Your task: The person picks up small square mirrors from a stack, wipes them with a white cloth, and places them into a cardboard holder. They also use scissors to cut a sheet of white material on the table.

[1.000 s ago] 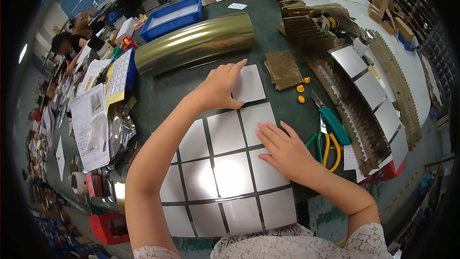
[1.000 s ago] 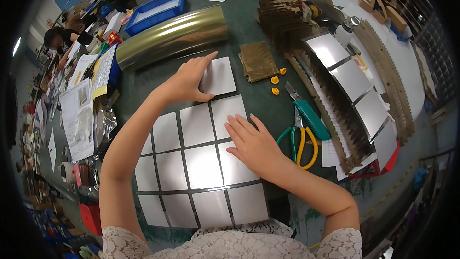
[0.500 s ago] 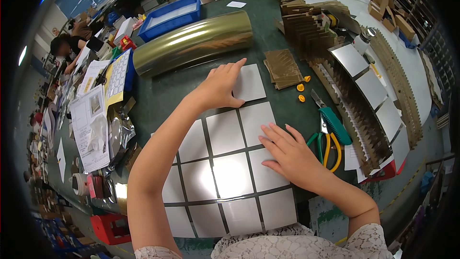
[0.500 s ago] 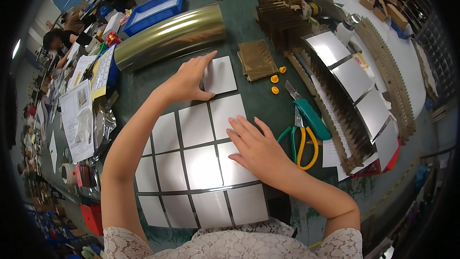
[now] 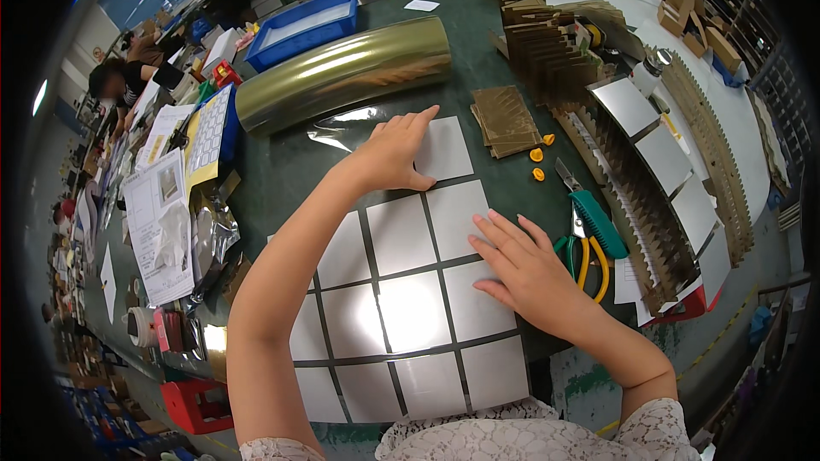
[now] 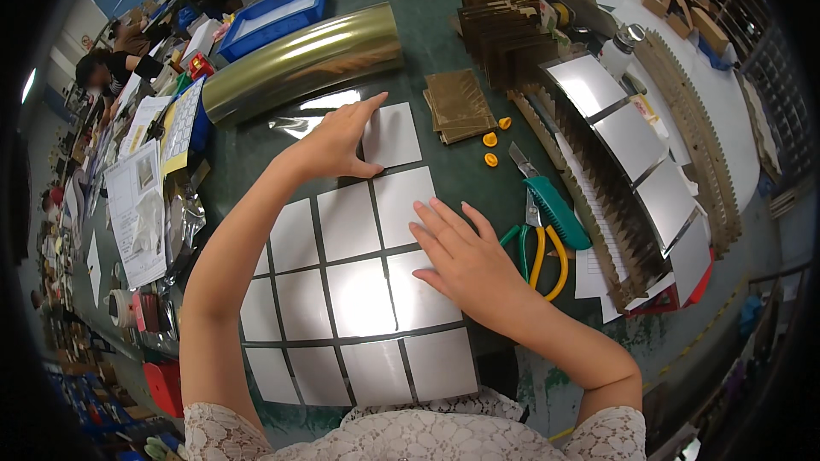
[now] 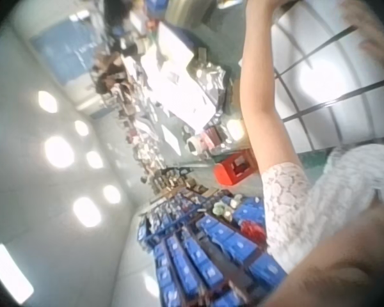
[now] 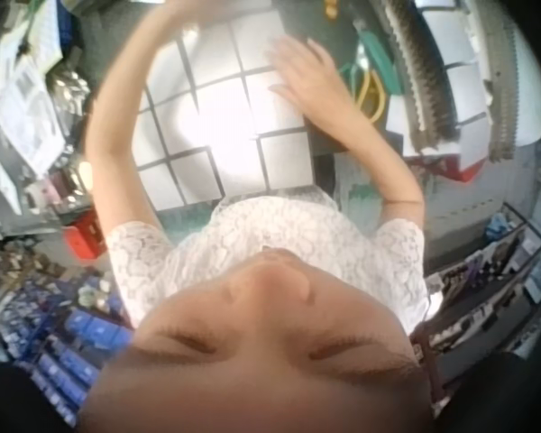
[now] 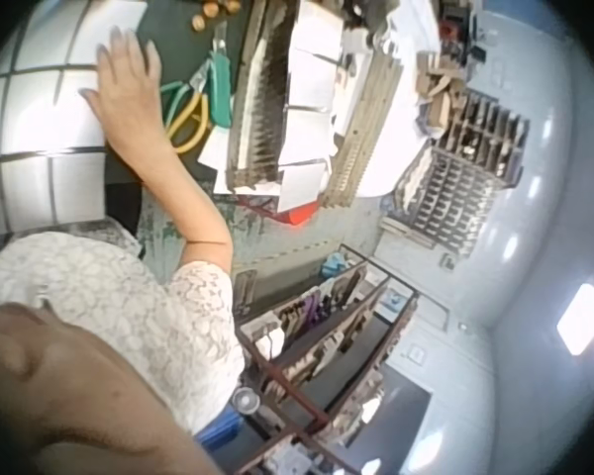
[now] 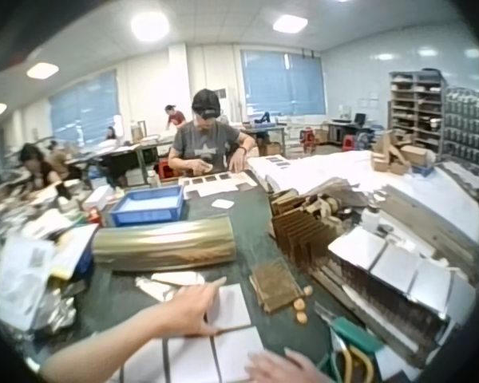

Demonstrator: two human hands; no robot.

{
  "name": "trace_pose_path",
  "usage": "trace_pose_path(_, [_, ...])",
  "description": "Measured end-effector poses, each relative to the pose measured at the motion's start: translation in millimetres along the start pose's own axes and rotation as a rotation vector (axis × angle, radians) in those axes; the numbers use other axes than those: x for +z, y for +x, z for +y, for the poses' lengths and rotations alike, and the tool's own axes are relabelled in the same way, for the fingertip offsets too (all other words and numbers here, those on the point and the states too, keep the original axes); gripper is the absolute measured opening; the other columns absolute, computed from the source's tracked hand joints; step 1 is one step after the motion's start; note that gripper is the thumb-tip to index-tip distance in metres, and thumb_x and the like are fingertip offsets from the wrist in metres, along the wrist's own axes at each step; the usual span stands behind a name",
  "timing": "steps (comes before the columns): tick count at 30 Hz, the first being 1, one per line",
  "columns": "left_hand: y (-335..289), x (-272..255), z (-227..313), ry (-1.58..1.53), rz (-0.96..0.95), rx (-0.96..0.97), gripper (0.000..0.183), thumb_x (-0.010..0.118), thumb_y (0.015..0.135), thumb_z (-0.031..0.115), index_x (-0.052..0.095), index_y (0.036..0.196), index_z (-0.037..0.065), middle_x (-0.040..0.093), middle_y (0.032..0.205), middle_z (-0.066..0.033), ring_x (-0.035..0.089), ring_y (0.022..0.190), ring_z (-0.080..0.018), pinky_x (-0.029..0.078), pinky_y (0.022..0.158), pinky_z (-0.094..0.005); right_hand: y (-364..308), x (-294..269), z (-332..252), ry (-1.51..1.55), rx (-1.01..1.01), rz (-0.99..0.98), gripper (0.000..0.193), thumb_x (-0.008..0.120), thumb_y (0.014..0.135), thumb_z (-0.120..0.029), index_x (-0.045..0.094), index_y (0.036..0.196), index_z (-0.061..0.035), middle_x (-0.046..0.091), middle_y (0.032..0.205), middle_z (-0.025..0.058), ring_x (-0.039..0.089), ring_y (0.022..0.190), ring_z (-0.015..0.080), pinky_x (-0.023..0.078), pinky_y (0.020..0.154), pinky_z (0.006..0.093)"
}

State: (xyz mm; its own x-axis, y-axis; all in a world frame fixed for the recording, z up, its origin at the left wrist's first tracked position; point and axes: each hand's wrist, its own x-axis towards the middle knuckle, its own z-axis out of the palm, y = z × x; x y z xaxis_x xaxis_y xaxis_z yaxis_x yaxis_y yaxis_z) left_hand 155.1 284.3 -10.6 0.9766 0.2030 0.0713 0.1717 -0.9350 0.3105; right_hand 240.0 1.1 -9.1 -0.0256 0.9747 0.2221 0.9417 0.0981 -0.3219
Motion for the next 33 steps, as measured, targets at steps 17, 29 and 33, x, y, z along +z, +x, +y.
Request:
trace_pose_path(17, [4,2,-6,0.009,-0.070,-0.035,0.102,0.078,0.063,0.036,0.028,0.144,-0.001,0.055,0.114,-0.0188,0.051,0.110,-0.0333,0.038,0.097,-0.0423,-2,0,2,-0.033,-0.008,-0.010,0.048,0.066,0.085,-0.025,0.053,0.125,-0.0004,0.041,0.142,0.0141,0.034,0.136,0.0277,0.026,0.110,0.0464])
trace_pose_path(29, [3,2,-9,0.010,-0.132,-0.087,0.100,0.079,0.067,0.040,0.030,0.143,-0.001,0.049,0.128,-0.0231,0.044,0.121,-0.0366,0.037,0.104,-0.0413,0,-18,-8,-0.021,-0.003,-0.043,0.051,0.066,0.085,-0.021,0.049,0.131,-0.0047,0.039,0.145,0.0134,0.033,0.137,0.0297,0.026,0.111,0.0462])
trace_pose_path(33, [-2,-2,-7,-0.033,0.007,-0.028,0.080,0.072,0.077,0.031,0.035,0.141,0.001,0.046,0.135,-0.0226,0.041,0.127,-0.0365,0.035,0.106,-0.0420,4,-39,-5,-0.016,-0.006,-0.005,0.053,0.068,0.084,-0.022,0.049,0.130,-0.0045,0.040,0.143,0.0148,0.036,0.135,0.0311,0.028,0.109,0.0461])
